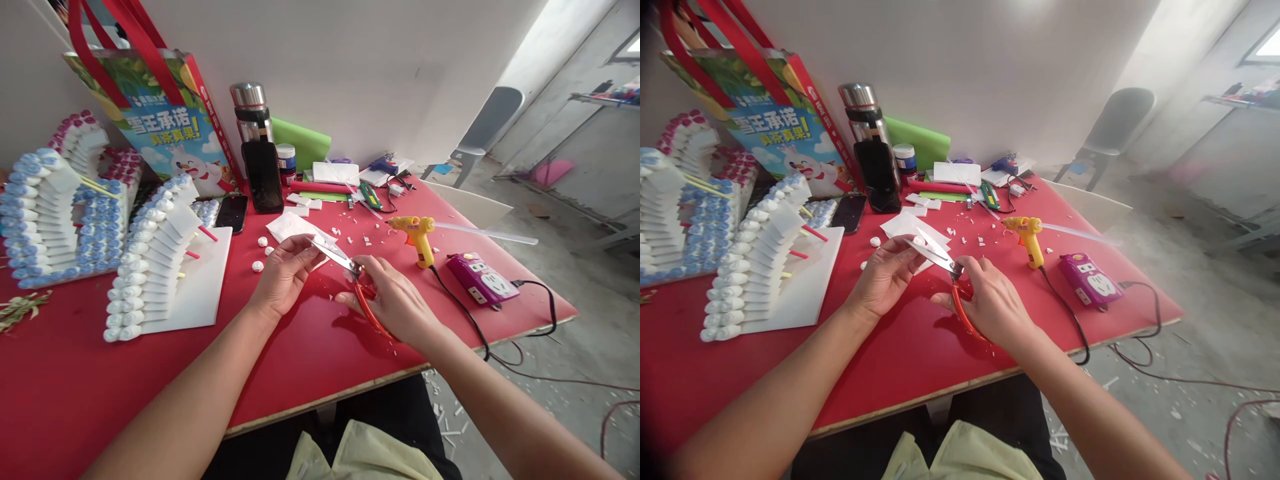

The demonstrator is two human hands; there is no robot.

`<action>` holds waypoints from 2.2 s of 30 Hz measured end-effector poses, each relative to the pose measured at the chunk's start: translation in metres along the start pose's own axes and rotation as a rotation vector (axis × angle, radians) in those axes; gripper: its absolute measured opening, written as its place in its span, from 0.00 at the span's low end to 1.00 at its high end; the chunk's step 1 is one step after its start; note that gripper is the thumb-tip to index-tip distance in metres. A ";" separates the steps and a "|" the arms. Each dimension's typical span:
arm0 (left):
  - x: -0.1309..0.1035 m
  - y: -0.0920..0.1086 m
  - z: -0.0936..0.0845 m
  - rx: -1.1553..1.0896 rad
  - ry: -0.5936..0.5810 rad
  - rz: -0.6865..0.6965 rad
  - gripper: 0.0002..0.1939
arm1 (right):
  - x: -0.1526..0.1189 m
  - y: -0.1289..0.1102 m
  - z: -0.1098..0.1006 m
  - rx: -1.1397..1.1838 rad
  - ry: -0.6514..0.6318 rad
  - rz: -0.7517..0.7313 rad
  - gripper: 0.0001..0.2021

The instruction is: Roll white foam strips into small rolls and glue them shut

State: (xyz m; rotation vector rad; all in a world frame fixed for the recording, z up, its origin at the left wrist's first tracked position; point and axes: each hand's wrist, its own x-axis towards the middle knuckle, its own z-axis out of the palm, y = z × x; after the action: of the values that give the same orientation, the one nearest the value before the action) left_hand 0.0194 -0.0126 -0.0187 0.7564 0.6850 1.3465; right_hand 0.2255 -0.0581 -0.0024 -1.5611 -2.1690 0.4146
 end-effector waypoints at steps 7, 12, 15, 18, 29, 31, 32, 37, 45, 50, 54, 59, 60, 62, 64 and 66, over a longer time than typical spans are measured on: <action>-0.002 0.001 0.003 0.051 -0.031 0.020 0.11 | 0.001 -0.003 -0.001 0.012 0.004 -0.007 0.25; -0.002 0.000 0.003 0.041 -0.046 0.022 0.10 | 0.000 -0.001 -0.001 0.023 0.008 -0.009 0.23; -0.003 0.000 0.004 0.043 -0.041 0.013 0.11 | -0.001 0.001 0.001 0.014 0.028 -0.022 0.24; -0.003 -0.001 0.004 0.048 -0.036 0.017 0.12 | -0.002 0.003 0.003 0.006 0.046 -0.029 0.23; -0.002 -0.003 -0.001 0.045 -0.076 0.017 0.09 | -0.003 0.007 0.006 -0.039 0.129 -0.076 0.22; -0.002 -0.002 0.000 0.048 -0.089 0.004 0.09 | -0.004 0.007 0.005 -0.018 0.133 -0.070 0.21; -0.003 -0.001 0.001 0.047 -0.095 -0.007 0.09 | -0.004 0.007 0.004 0.009 0.132 -0.054 0.21; -0.004 0.004 0.002 -0.006 -0.069 -0.097 0.09 | -0.003 0.011 -0.009 0.125 0.069 0.062 0.24; -0.003 0.006 0.001 -0.078 -0.046 -0.167 0.09 | -0.002 0.010 -0.009 0.019 0.063 -0.080 0.28; -0.004 0.007 0.003 -0.107 -0.028 -0.202 0.08 | -0.004 0.008 -0.001 -0.022 0.090 -0.109 0.26; -0.005 0.006 0.003 -0.078 -0.048 -0.214 0.09 | -0.003 0.010 0.002 -0.046 0.124 -0.132 0.24; -0.004 0.005 0.001 -0.093 -0.020 -0.242 0.10 | -0.004 0.012 0.004 -0.059 0.164 -0.145 0.24; -0.004 0.004 0.001 -0.096 -0.016 -0.246 0.10 | -0.004 0.012 0.004 -0.056 0.171 -0.149 0.24; -0.004 0.004 0.000 -0.094 -0.023 -0.250 0.10 | -0.004 0.012 0.004 -0.040 0.168 -0.152 0.23; -0.004 0.003 -0.001 -0.089 -0.044 -0.248 0.10 | -0.005 0.011 0.003 -0.017 0.146 -0.140 0.22; -0.004 0.003 -0.002 -0.082 -0.066 -0.248 0.10 | -0.005 0.011 0.002 0.010 0.129 -0.102 0.21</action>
State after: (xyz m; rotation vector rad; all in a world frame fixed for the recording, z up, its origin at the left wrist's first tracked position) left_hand 0.0151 -0.0162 -0.0174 0.6255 0.6452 1.1126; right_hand 0.2351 -0.0595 -0.0099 -1.4242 -2.1323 0.2836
